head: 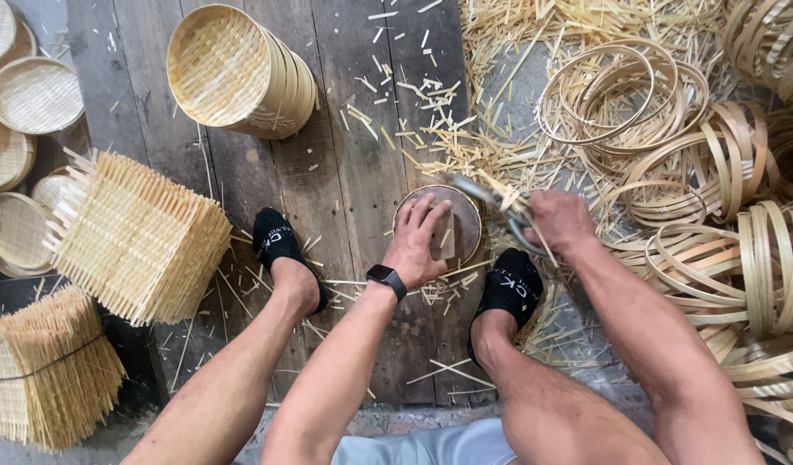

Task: The person repeatedly cuts circular bamboo mats using a perforated wooden template and shears. They place a mat on the floor, position the template, trim the edges, then stack the finished circles and repeat the process.

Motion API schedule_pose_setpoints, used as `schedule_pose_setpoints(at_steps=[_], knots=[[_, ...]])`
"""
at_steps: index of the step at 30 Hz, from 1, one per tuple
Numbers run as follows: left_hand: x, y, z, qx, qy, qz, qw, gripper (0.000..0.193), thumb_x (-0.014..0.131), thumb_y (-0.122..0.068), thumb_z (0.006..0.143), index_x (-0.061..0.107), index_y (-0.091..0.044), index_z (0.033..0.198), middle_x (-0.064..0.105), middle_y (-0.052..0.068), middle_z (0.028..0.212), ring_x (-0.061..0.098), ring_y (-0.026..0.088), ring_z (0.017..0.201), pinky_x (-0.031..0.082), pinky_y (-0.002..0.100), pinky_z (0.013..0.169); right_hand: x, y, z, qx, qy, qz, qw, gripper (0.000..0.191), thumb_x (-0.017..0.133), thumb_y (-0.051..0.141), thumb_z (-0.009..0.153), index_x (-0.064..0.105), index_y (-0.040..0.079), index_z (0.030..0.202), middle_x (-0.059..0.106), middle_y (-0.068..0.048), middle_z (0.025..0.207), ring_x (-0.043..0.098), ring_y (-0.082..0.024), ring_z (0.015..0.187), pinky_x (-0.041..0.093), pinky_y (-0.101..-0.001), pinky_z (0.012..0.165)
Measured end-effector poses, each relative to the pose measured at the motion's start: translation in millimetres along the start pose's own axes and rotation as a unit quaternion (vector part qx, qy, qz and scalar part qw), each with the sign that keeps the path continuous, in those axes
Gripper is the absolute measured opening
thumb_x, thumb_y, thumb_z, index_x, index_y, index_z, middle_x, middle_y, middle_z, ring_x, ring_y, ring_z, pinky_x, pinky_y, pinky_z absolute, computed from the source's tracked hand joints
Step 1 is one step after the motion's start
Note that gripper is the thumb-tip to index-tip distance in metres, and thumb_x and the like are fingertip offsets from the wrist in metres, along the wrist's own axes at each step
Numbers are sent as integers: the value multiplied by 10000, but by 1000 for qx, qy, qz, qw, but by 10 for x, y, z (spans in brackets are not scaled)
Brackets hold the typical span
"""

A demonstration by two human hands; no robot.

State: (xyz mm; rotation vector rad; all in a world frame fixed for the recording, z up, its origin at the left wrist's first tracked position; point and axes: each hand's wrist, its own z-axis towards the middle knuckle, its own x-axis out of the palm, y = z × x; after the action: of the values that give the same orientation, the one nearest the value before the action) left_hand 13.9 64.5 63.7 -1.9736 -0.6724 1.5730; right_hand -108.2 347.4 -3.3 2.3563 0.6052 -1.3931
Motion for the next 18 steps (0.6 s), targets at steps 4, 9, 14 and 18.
schedule_pose_setpoints(at_steps=[4,9,14,18], knots=[[81,219,17,-82,-64,-76,992,931,877,-321,665,446,-131,1469,365,243,1541,332,430,1417,320,529,1139,226,-170,-5,153,30,135,979,337,760,422,911,661,100,934,604,-49,821,601,-212,741,569,-425,731],[177,619,287,-308,-128,-212,918,513,690,-450,969,701,-49,1289,724,185,1214,685,274,1157,522,377,1010,338,-83,-27,131,-158,31,978,572,874,335,620,691,-9,1039,613,-135,911,602,-221,769,578,-375,692],[248,632,445,-303,-109,-382,866,378,759,-291,891,761,-44,1176,796,113,1084,711,158,960,557,303,849,47,377,-17,75,-82,450,886,484,870,292,778,733,60,1180,710,-100,990,651,-155,815,550,-346,727],[366,485,508,-284,-149,-375,870,298,803,-236,856,799,-56,1094,797,92,1040,719,148,924,561,288,828,-121,606,101,121,18,521,845,301,811,288,865,787,91,1091,774,-75,829,641,-122,638,529,-320,613]])
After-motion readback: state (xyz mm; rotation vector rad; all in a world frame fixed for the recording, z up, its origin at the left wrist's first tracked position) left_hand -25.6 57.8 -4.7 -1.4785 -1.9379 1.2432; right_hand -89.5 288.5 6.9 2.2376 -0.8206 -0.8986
